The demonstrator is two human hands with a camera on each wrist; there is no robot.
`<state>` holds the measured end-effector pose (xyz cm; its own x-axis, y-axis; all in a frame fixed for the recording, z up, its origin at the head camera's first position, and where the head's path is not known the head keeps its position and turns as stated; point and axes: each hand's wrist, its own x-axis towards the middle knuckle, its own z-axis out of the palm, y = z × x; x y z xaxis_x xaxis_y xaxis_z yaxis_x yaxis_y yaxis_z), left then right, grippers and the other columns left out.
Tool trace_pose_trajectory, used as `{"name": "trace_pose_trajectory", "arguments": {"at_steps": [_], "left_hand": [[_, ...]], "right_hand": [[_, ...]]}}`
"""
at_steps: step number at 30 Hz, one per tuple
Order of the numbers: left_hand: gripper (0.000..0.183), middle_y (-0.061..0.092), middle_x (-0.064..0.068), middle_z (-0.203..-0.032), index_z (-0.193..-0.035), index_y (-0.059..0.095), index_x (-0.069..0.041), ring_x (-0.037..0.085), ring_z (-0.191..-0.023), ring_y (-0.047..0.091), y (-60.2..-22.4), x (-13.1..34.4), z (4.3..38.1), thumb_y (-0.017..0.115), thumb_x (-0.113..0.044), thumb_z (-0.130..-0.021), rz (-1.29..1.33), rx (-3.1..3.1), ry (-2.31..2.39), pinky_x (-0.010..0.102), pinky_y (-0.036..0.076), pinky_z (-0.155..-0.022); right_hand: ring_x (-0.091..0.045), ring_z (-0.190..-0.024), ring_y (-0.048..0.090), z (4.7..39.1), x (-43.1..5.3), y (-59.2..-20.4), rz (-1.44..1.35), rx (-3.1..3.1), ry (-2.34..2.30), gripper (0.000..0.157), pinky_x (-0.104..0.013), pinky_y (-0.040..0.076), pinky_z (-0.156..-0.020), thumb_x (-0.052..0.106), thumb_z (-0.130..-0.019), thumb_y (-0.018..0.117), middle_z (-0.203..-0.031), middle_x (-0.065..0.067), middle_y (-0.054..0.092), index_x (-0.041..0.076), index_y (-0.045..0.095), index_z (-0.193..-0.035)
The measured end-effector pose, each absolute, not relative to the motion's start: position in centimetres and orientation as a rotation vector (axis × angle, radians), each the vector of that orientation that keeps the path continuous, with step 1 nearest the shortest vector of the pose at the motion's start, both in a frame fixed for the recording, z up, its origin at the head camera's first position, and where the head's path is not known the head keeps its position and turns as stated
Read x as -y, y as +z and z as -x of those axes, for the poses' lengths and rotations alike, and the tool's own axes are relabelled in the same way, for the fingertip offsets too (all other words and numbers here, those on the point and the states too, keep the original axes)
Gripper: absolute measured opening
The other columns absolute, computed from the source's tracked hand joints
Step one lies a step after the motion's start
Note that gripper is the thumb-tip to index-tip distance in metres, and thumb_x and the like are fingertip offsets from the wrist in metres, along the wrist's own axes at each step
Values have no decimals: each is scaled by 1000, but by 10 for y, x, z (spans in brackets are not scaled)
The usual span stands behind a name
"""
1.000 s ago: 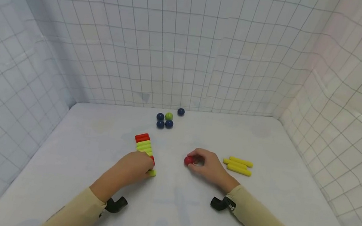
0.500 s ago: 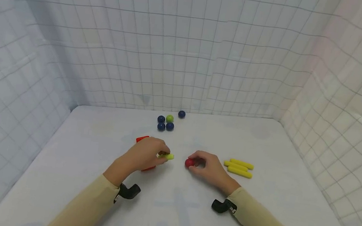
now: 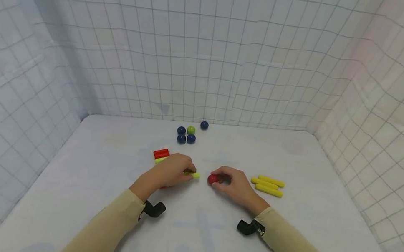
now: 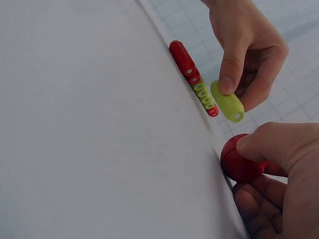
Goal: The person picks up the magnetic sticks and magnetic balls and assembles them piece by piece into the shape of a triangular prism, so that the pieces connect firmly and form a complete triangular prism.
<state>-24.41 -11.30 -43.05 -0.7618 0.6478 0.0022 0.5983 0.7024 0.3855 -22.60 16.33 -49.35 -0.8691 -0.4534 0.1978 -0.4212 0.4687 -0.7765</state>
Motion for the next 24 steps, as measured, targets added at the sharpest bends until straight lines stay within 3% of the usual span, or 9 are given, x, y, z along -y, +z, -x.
{"name": "trace_pose_trajectory", "arguments": {"at_steps": [20,24], "left_hand": [[13,79,-1,-101,-110,86,-10,17,-96,72,-437,91,250,80,-9,-99,-1089,-2743,574,37,59,-94],[13,79,0,-100,-110,86,-10,18,-96,72,-437,90,251,80,-8,-98,-1101,-2743,569,38,59,-94]], "right_hand": [[-11,-96,70,228,-163,-490,804,-2642,-1415,29,-33,56,-87,15,-95,85,-110,10,75,20,78,-124],[-11,-99,69,228,-164,-490,800,-2637,-1407,35,-33,56,-89,12,-96,83,-115,10,75,19,77,-130]]}}
